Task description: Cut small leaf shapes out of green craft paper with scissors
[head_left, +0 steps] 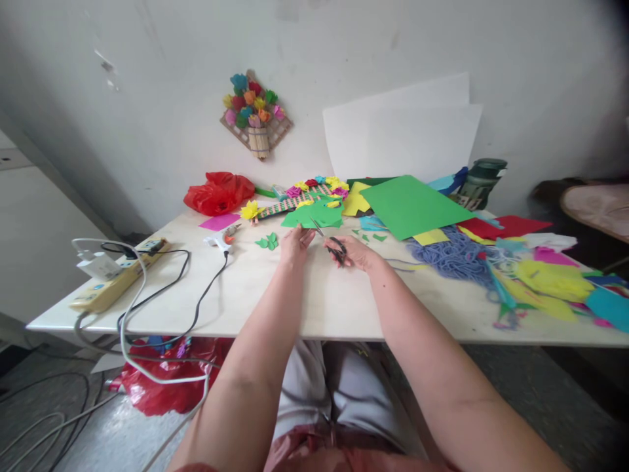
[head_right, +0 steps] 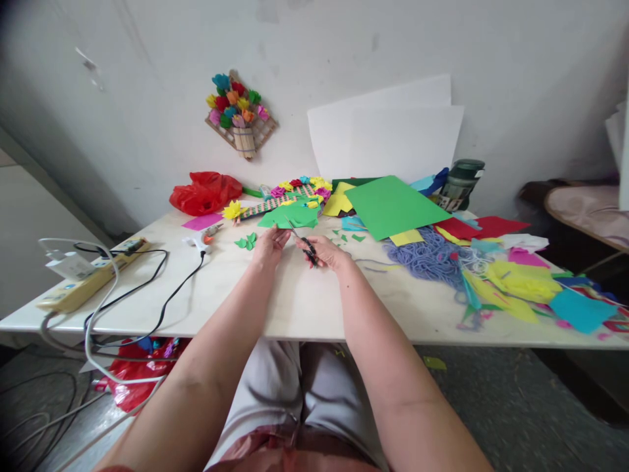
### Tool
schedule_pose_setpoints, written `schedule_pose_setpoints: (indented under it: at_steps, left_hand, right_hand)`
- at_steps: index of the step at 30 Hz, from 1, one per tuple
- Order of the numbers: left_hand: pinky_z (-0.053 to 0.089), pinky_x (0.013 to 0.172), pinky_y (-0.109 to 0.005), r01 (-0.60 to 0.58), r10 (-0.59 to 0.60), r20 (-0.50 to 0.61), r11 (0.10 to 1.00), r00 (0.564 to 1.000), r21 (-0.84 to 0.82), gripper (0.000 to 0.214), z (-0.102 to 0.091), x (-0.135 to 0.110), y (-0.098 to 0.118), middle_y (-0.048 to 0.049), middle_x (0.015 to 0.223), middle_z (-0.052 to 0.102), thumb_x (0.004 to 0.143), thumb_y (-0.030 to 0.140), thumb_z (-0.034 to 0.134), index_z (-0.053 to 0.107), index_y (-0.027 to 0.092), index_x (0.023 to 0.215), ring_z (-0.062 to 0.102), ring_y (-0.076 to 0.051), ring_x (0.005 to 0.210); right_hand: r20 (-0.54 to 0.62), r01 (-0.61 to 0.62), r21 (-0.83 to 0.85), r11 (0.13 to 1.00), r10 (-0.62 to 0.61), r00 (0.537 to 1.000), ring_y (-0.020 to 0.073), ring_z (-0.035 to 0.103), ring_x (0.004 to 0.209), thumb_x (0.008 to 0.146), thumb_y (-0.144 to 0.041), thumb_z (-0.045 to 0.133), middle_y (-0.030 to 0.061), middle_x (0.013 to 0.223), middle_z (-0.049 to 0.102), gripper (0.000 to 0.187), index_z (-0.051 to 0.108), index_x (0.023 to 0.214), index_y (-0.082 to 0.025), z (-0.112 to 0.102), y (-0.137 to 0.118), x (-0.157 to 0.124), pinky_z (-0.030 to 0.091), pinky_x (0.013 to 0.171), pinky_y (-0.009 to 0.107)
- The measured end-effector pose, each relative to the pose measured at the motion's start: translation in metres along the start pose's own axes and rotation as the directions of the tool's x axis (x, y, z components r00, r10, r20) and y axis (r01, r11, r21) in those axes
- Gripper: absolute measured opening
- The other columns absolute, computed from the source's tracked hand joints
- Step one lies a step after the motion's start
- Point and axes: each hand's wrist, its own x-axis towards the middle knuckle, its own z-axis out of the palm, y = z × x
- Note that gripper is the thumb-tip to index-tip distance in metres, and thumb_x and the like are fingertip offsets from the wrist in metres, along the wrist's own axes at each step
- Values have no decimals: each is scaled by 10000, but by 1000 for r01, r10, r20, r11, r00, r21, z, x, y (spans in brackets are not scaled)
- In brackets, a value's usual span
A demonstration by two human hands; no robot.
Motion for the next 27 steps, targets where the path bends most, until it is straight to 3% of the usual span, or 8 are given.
schedule_pose_setpoints:
  at_steps: [9,17,27]
  left_hand:
    - [521,710,-268,-6,6,14,1000,1000,2,75,1,-1,0,-24,612,612,733,121,576,533,126,671,628,-121,625]
    - [507,788,-311,10,-10,-19,1000,1000,-12,36,1,0,-1,-45,659,623,721,114,595,567,115,699,642,-148,716]
    - [514,764,-302,-5,5,-7,1000,1000,-24,49,-1,2,-2,-41,640,628,749,102,546,560,112,703,642,-136,663]
  right_hand:
    - [-24,-1,10,1000,2,1000,53,475,336,766,-434,562,-24,506,528,300,495,697,-150,1,-1,0,220,244,148]
    - [-53,-14,33,999,16,998,45,441,320,775,-410,563,-37,473,502,267,532,761,-145,4,-5,-2,202,248,149]
    - [-58,-5,79,997,9,998,39,406,301,769,-390,561,-52,454,478,247,523,749,-147,5,-2,0,193,250,146]
